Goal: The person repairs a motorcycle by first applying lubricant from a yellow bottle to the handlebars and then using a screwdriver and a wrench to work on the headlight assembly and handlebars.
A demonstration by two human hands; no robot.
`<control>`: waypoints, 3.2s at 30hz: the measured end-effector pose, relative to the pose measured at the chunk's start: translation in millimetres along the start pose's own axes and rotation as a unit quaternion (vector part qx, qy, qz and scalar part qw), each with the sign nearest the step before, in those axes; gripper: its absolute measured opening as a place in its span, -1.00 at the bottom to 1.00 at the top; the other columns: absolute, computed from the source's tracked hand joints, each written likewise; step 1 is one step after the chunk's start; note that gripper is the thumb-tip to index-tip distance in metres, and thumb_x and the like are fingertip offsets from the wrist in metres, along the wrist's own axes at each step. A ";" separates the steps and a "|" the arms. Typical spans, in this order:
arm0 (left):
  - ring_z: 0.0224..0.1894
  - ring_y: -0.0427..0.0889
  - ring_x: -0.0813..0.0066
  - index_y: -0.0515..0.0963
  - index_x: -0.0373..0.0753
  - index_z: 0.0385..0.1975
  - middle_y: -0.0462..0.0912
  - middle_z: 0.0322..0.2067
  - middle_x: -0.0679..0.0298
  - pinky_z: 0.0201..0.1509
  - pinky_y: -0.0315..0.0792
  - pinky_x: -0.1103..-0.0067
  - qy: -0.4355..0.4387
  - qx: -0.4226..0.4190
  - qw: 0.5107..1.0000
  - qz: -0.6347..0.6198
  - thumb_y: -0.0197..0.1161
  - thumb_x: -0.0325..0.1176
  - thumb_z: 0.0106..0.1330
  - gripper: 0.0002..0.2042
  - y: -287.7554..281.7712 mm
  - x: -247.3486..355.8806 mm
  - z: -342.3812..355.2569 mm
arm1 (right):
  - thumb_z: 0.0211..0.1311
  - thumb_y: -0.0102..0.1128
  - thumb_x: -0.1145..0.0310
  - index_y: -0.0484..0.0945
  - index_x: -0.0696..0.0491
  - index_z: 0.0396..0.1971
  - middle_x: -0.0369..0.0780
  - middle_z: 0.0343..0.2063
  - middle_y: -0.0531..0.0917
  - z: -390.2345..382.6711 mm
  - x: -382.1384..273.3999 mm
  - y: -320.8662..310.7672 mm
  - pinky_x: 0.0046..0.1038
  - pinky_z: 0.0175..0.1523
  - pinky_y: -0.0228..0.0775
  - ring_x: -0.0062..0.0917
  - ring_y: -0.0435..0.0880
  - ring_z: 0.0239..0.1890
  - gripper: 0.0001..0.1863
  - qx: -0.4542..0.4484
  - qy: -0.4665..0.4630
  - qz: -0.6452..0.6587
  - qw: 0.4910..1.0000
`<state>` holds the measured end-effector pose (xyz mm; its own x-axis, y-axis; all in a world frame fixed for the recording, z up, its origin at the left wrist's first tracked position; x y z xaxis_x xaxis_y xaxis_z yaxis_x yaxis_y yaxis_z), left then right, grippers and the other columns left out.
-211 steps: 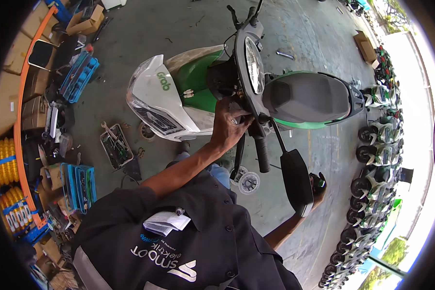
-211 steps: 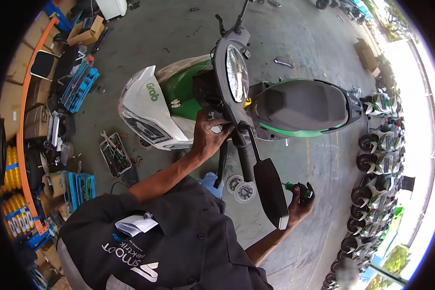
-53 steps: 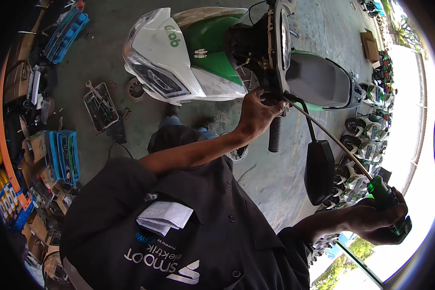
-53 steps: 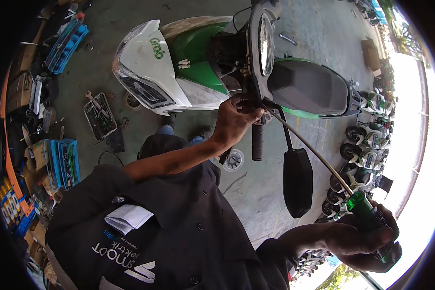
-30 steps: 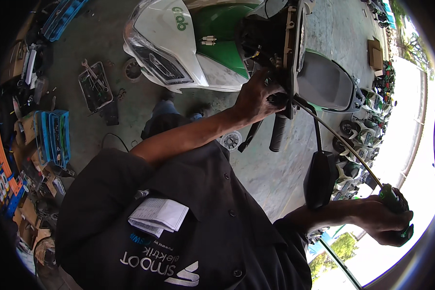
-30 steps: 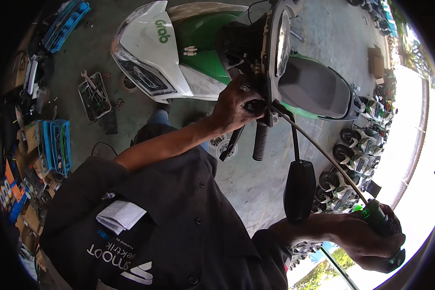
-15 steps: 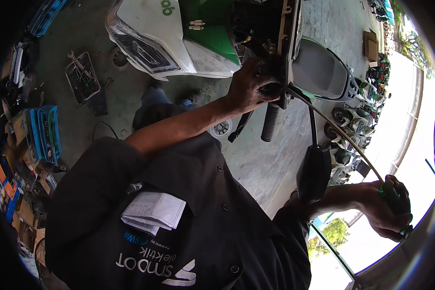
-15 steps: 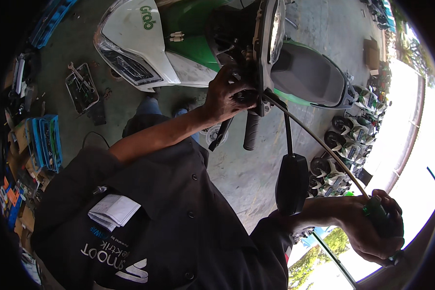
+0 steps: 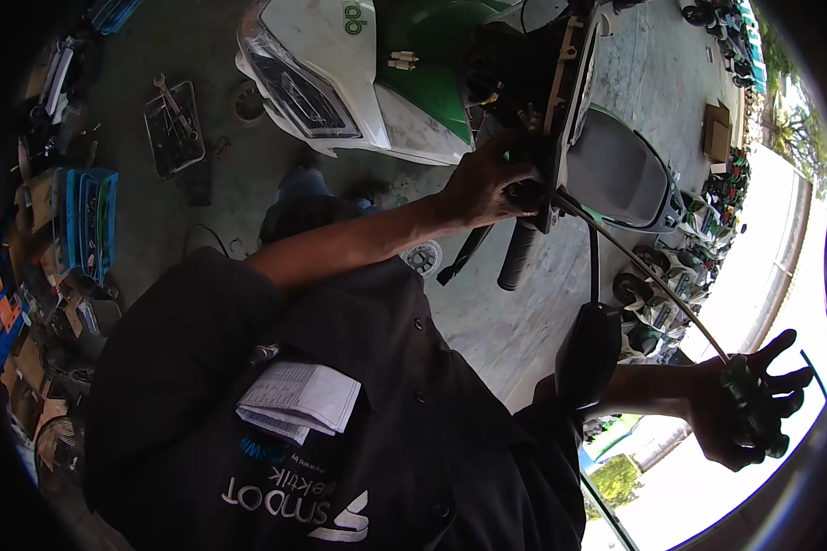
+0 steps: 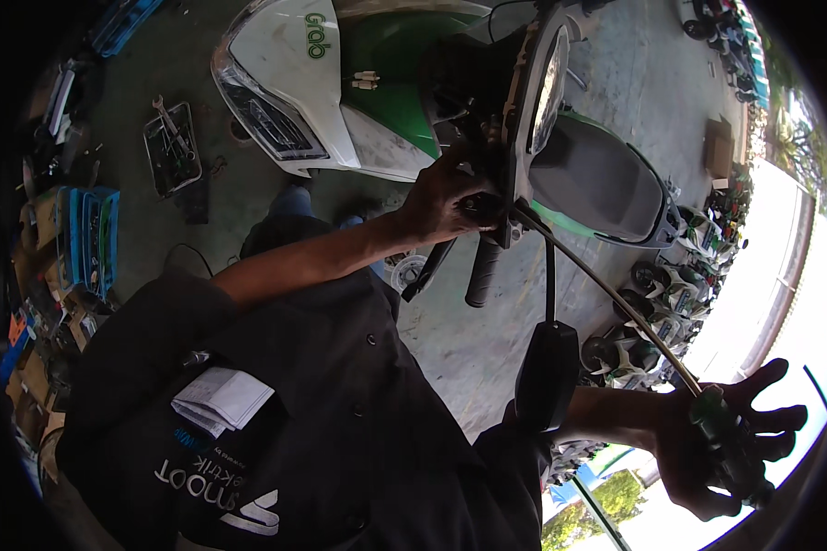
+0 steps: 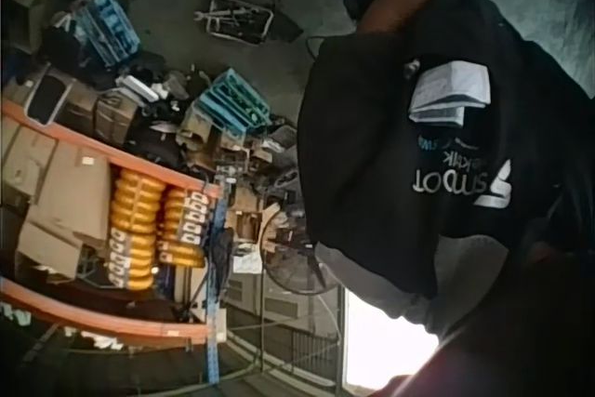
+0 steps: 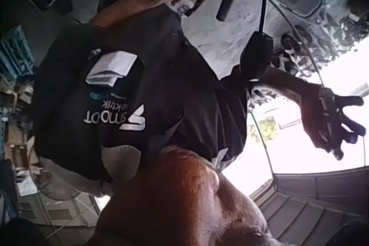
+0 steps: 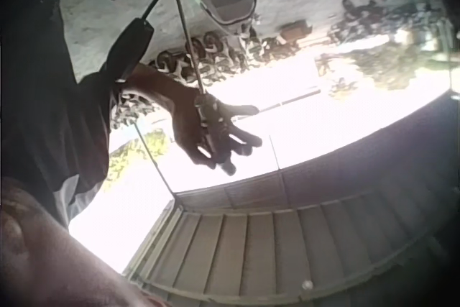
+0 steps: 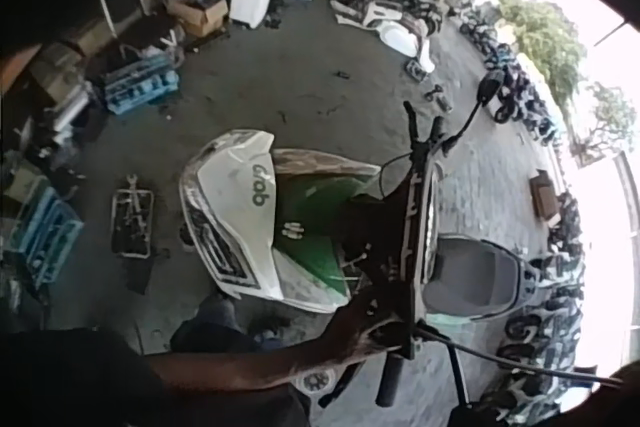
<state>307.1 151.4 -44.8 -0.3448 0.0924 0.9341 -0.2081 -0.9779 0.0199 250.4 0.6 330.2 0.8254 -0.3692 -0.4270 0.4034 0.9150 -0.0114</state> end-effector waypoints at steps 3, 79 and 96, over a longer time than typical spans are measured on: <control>0.06 0.60 0.09 0.67 -0.08 -0.27 0.44 0.03 0.10 0.05 0.65 0.33 0.019 0.000 1.000 0.008 0.67 -0.30 -0.16 -0.60 -1.1 0.8 1.4 | 0.37 -0.12 -0.01 0.54 0.11 -0.14 0.11 0.05 0.48 -2.0 -27.2 -21.1 0.39 0.11 0.32 -0.01 0.45 0.20 -0.53 -0.082 0.049 -0.160 0.982; 0.07 0.59 0.21 0.56 -0.18 -0.19 0.60 -0.04 0.23 0.19 0.54 0.37 0.023 0.021 0.996 -0.081 0.60 -0.47 -0.13 -0.55 -14.5 23.5 15.0 | 0.32 0.21 -0.11 0.40 0.10 0.32 -0.10 0.23 0.48 99.5 -26.3 -6.1 -0.30 0.23 0.42 -0.25 0.50 0.23 -0.27 -0.598 0.087 -0.553 0.574; 0.10 0.58 0.21 0.55 -0.18 -0.21 0.60 -0.06 0.23 0.20 0.54 0.36 0.039 0.021 0.997 -0.058 0.60 -0.46 -0.14 -0.55 -16.2 25.1 16.8 | 0.33 0.22 0.06 0.36 0.14 0.35 -0.29 -0.35 0.56 81.6 -28.2 27.1 -0.61 -0.39 0.26 -0.70 0.39 -0.47 -0.30 -0.540 0.117 -0.534 0.640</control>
<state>317.2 166.4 -15.7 -0.3909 0.2176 0.8943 -0.2118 -0.9669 0.1427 270.2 22.5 415.8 0.1743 -0.9591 0.2229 0.0760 -0.2126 -0.9742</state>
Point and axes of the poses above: each hand's wrist, its own z-axis towards the middle knuckle, its own y-axis out of the palm, x = y × z, the point moved 4 cm from there along z, towards the middle knuckle
